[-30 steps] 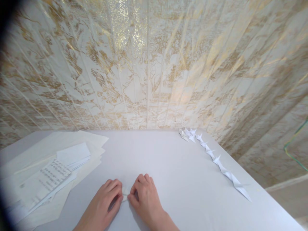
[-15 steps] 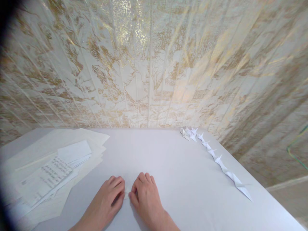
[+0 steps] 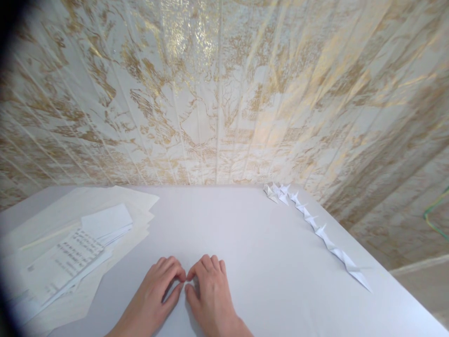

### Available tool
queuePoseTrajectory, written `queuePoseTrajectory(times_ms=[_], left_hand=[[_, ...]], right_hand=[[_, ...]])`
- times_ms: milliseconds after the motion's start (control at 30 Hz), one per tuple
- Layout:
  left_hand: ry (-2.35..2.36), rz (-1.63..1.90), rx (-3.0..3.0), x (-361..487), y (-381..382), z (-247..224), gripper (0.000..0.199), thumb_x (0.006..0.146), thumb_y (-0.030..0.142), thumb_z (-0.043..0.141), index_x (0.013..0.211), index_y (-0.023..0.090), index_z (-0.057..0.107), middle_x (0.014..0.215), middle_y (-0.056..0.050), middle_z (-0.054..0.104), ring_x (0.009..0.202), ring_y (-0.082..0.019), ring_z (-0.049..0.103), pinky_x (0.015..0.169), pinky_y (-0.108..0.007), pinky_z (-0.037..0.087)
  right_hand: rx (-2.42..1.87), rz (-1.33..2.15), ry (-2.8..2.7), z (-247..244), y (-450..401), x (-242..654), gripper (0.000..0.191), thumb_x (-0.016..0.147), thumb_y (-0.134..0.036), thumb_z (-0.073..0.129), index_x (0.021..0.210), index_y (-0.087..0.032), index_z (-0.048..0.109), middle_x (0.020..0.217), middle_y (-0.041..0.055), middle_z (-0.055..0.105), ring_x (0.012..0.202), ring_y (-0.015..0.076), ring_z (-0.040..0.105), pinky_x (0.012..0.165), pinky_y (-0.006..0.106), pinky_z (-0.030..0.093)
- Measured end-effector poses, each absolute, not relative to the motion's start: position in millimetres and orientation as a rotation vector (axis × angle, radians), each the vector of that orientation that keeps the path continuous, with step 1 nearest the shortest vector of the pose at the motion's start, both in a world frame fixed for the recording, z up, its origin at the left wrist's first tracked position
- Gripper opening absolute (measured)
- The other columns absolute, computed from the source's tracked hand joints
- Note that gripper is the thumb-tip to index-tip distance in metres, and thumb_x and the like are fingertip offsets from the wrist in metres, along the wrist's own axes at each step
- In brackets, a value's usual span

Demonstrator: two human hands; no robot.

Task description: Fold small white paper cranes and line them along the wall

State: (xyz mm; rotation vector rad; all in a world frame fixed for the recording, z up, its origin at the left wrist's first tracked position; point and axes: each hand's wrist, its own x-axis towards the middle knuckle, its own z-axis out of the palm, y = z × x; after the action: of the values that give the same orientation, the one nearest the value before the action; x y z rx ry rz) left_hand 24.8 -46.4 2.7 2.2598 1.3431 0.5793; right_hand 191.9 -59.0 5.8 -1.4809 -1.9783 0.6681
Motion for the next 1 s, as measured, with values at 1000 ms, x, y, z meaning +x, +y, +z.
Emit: queuePoseTrajectory(times_ms=[1000], left_hand=[[1.365,0.621,2.221,22.9,-50.3,-1.7,0.016,0.087,0.007,0.048,0.086,0.022,0.055,0.094,-0.004,0.056,0.091,-0.025,0.051,0.079,-0.04,0.042]], right_hand=[[-1.438,0.626,-1.984,2.5,-58.6,193.1,0.025,0.077,0.003,0.057,0.085,-0.021,0.06,0.09,0.001,0.062,0.088,0.0214,0.051,0.079,0.036,0.034]])
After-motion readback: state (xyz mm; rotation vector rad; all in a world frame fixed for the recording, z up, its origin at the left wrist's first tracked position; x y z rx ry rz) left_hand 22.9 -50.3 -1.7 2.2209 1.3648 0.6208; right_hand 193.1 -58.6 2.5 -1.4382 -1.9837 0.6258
